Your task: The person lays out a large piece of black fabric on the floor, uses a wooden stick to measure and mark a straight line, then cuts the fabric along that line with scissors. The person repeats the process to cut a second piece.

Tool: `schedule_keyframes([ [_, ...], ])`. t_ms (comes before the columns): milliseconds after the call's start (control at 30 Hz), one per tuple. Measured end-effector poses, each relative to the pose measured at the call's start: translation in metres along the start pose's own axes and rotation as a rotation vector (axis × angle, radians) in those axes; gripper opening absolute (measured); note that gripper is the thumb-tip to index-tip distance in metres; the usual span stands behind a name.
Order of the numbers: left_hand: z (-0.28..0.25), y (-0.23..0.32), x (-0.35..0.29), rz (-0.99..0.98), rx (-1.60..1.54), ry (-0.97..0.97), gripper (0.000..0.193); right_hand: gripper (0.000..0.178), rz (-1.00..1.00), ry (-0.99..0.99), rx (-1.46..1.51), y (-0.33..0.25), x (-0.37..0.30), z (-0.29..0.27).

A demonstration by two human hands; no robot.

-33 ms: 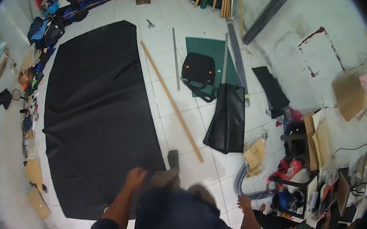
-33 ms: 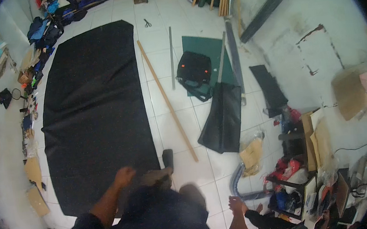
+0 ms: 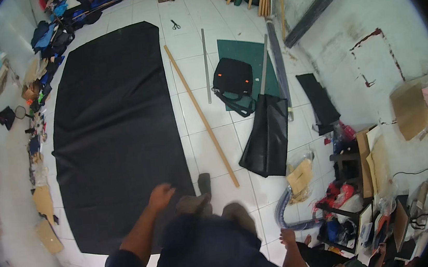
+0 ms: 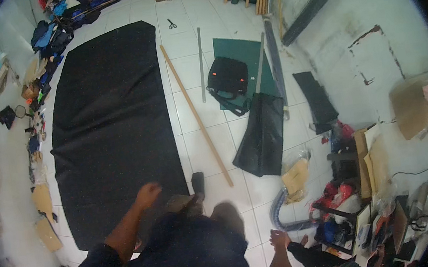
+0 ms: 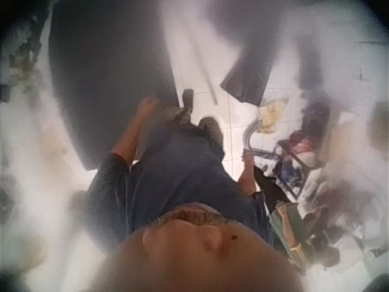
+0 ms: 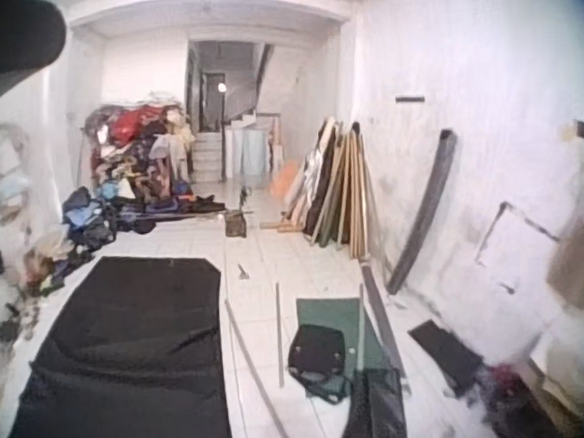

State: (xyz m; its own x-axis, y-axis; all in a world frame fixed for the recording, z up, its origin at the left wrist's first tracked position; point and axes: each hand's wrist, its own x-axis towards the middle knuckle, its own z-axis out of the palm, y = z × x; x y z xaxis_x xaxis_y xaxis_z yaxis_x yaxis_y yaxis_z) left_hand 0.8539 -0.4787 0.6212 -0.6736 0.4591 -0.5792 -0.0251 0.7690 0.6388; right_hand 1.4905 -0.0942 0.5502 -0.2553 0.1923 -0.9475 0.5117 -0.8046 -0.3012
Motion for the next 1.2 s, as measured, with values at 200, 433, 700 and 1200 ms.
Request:
schedule_keyframes([
  [200, -0.121, 0.218, 0.161, 0.054, -0.144, 0.189, 0.047, 0.032, 0.260, 0.210, 0.009, -0.062, 0.017, 0.103],
  [433, -0.115, 0.219, 0.316, -0.102, -0.069, 0.285, 0.043, 0.025, 0.001, 0.102, -0.584, -0.250, 0.147, 0.137],
  [700, -0.069, 0.186, 0.323, -0.815, -0.034, -0.156, 0.049, 0.013, -0.840, 0.614, -0.935, -0.868, 0.248, 0.137],
  [1200, -0.343, 0.394, 0.728, -0.481, -0.602, 0.280, 0.055, 0.052, -0.713, -0.676, -2.125, -1.152, 0.349, 0.845],
])
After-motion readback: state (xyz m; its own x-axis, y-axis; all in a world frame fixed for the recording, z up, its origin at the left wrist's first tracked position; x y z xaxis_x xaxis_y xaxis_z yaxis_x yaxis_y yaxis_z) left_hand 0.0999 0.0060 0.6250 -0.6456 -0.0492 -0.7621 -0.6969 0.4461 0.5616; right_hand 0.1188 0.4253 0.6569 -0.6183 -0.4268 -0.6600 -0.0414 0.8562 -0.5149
